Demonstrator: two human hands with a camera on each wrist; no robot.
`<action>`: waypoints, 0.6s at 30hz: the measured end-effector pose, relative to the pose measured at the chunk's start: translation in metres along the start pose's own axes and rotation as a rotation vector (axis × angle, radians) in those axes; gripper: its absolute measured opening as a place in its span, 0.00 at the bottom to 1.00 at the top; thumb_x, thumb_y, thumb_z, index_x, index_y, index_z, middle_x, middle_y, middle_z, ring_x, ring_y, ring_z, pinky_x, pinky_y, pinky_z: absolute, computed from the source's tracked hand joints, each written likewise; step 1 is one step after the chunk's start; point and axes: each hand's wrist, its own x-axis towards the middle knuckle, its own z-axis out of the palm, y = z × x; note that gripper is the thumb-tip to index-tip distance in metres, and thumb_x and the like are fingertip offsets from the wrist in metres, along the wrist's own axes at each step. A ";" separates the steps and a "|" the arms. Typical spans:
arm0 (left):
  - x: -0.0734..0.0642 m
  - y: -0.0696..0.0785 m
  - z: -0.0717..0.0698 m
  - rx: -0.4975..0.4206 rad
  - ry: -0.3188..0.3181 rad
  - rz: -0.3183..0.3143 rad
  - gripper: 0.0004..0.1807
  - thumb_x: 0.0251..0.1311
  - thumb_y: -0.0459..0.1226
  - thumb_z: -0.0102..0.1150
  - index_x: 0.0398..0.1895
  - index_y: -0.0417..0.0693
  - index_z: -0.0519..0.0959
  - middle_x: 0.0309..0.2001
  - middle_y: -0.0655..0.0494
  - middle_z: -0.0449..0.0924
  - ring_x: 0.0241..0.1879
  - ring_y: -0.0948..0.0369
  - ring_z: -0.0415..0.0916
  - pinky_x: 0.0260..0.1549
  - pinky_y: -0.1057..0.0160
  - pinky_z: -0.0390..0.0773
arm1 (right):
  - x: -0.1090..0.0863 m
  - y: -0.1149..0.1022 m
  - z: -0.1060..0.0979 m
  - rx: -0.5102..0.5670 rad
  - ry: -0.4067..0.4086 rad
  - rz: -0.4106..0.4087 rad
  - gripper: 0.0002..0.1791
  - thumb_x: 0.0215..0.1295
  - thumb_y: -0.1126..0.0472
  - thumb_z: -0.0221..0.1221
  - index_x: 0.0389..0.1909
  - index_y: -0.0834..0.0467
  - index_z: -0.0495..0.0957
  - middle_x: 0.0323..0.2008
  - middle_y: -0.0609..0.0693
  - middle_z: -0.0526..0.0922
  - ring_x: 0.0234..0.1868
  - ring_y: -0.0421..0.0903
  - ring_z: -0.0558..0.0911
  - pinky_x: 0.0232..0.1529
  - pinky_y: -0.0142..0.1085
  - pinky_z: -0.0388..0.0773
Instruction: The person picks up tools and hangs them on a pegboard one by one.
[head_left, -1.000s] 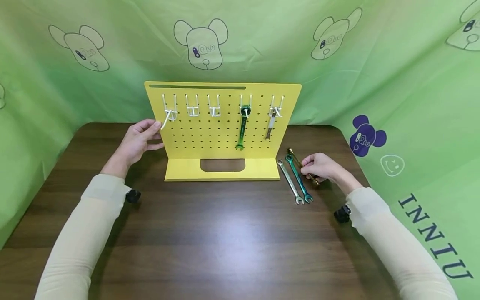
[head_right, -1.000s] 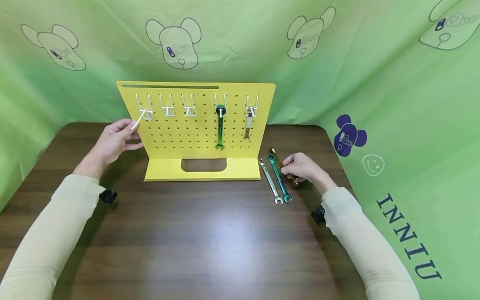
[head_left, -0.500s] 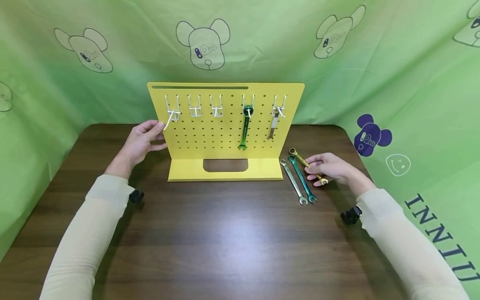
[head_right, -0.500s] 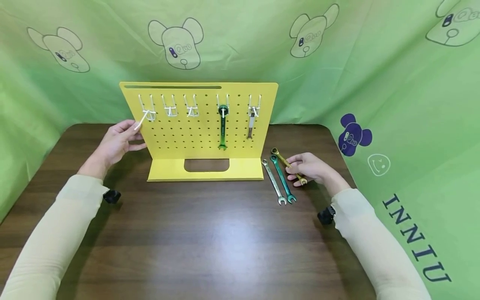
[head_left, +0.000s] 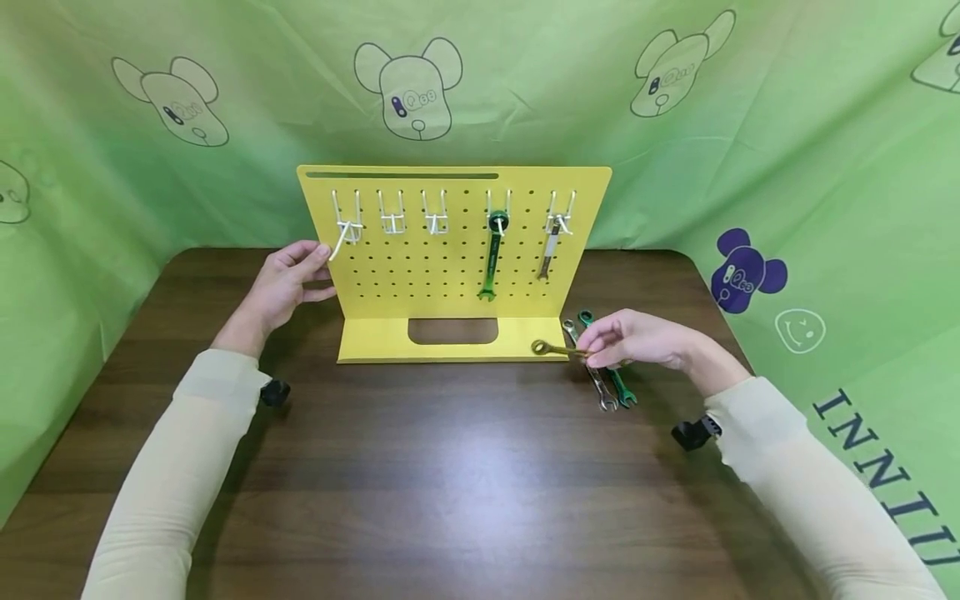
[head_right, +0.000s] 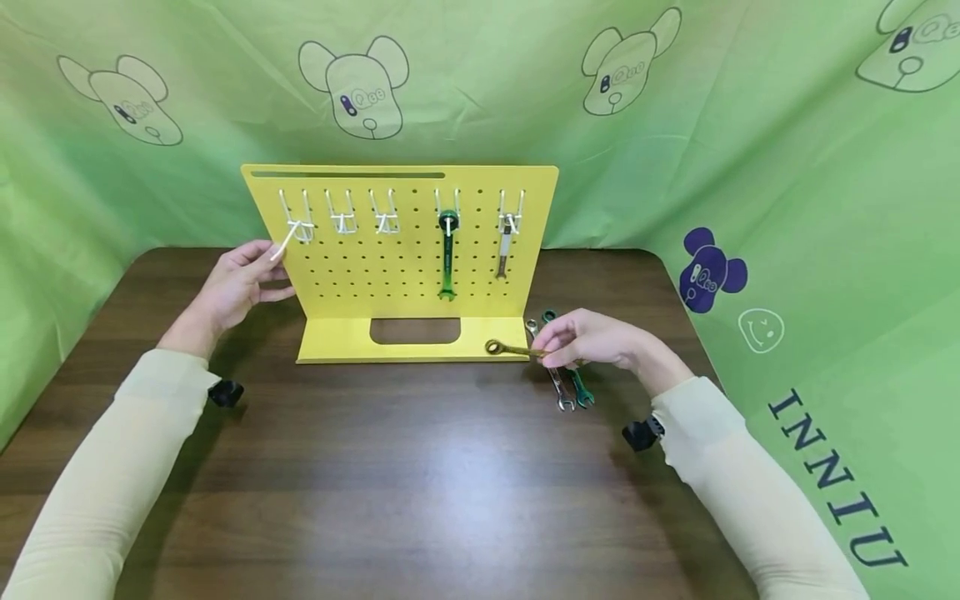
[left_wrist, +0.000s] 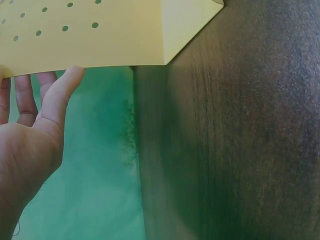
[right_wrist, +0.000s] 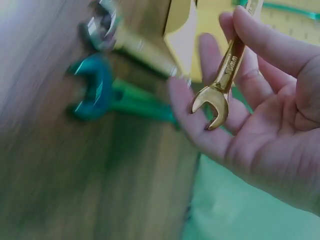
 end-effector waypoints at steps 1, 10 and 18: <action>0.000 0.000 0.000 0.002 0.000 0.001 0.06 0.71 0.39 0.61 0.40 0.49 0.84 0.41 0.55 0.84 0.40 0.58 0.83 0.43 0.55 0.87 | 0.002 -0.005 0.003 -0.030 -0.016 -0.017 0.18 0.64 0.70 0.67 0.52 0.73 0.77 0.39 0.58 0.85 0.40 0.47 0.84 0.46 0.36 0.85; 0.000 0.001 0.000 0.003 0.005 0.003 0.06 0.71 0.40 0.61 0.39 0.49 0.84 0.41 0.55 0.82 0.39 0.59 0.82 0.44 0.55 0.87 | 0.028 -0.049 0.032 -0.026 -0.029 -0.100 0.16 0.67 0.66 0.66 0.53 0.66 0.76 0.40 0.54 0.81 0.38 0.49 0.81 0.37 0.37 0.82; 0.000 -0.001 0.000 0.017 -0.002 0.009 0.06 0.72 0.39 0.60 0.39 0.50 0.85 0.41 0.56 0.83 0.39 0.60 0.82 0.44 0.55 0.87 | 0.047 -0.086 0.059 -0.157 0.024 -0.237 0.14 0.67 0.62 0.68 0.52 0.59 0.83 0.42 0.54 0.84 0.47 0.51 0.79 0.51 0.42 0.77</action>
